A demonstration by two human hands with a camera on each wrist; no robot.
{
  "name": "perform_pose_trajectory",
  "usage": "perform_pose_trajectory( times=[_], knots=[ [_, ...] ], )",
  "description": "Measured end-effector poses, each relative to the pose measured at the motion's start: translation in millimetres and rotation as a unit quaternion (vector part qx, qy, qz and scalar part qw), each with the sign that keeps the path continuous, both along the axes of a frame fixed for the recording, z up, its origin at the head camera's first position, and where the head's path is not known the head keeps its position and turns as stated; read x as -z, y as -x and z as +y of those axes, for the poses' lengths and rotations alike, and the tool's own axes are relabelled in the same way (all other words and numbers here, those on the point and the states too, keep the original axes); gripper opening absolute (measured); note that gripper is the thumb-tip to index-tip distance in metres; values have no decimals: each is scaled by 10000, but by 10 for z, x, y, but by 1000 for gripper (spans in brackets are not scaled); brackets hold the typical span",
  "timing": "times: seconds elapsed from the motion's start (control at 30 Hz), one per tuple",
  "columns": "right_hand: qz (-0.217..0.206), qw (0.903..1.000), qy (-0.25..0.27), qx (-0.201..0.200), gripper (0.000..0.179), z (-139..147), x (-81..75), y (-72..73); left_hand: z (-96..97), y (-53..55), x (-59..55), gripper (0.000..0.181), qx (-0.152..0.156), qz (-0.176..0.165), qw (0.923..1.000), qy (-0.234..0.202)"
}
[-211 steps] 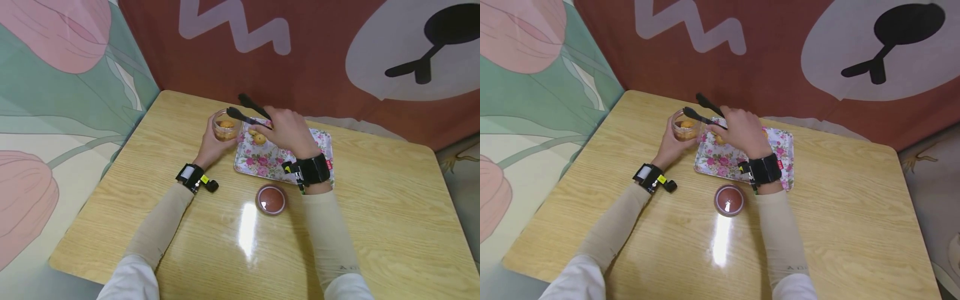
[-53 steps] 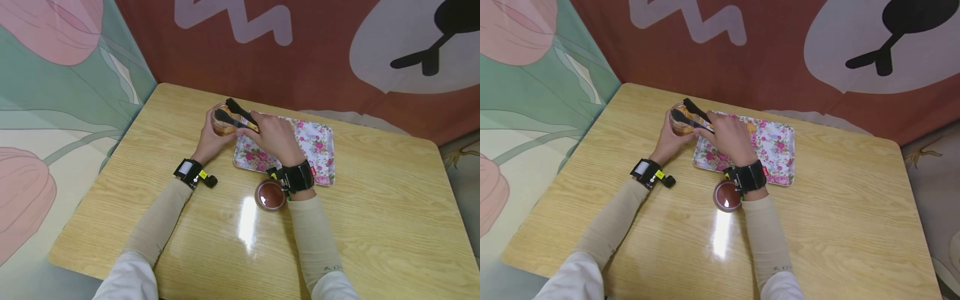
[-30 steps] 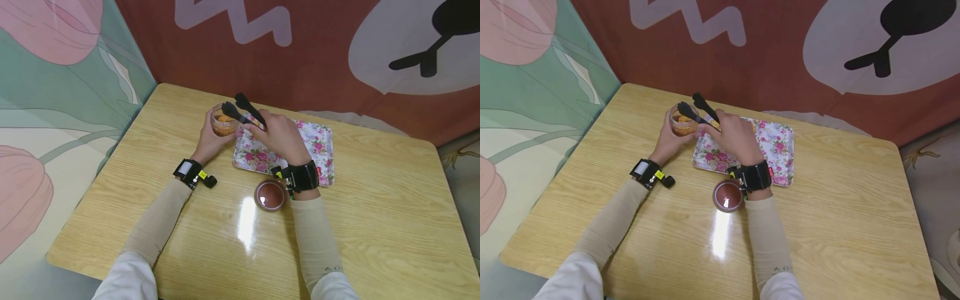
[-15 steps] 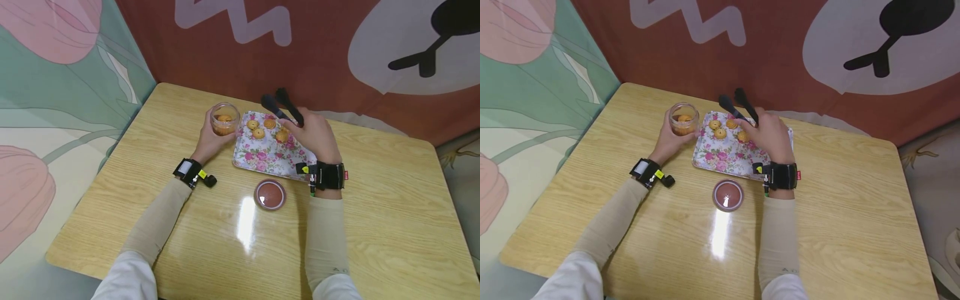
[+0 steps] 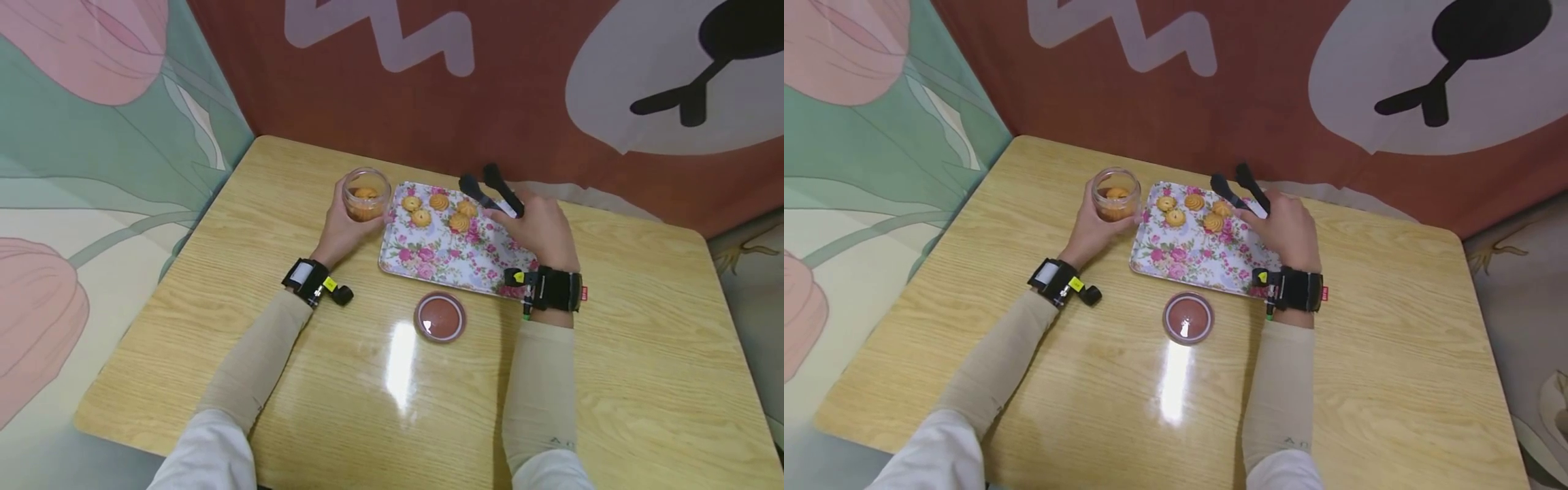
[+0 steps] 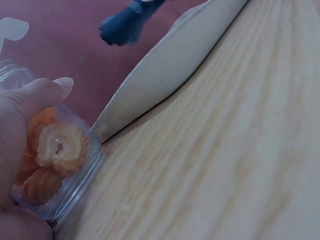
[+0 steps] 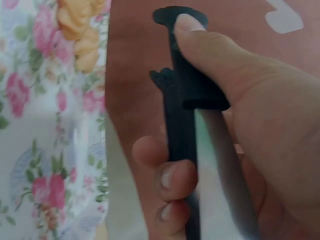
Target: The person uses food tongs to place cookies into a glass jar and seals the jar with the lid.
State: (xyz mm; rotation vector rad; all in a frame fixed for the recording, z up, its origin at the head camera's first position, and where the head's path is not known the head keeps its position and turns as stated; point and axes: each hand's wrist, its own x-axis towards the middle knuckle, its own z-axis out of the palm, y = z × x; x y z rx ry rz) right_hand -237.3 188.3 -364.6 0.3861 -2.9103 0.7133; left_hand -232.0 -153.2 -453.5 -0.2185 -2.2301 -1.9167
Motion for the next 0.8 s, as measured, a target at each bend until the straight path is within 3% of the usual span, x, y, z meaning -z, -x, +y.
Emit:
perform_pose_trajectory(
  times=[0.17,0.3,0.67,0.8],
  knots=[
    [-544,9976,-363,244,57,41,107,33,20,-104,-165,97,34,-33,10000,-4],
    [-885,9945,-491,276,64,39,186,80,26,-128,-222,96,3,-68,10000,12],
    [-1462,9860,-388,708,85,-5,195,51,19,-114,-188,97,30,-21,10000,-3],
    [-1531,9848,-343,752,86,-7,212,40,20,-126,-171,97,26,-50,10000,16]
  ],
)
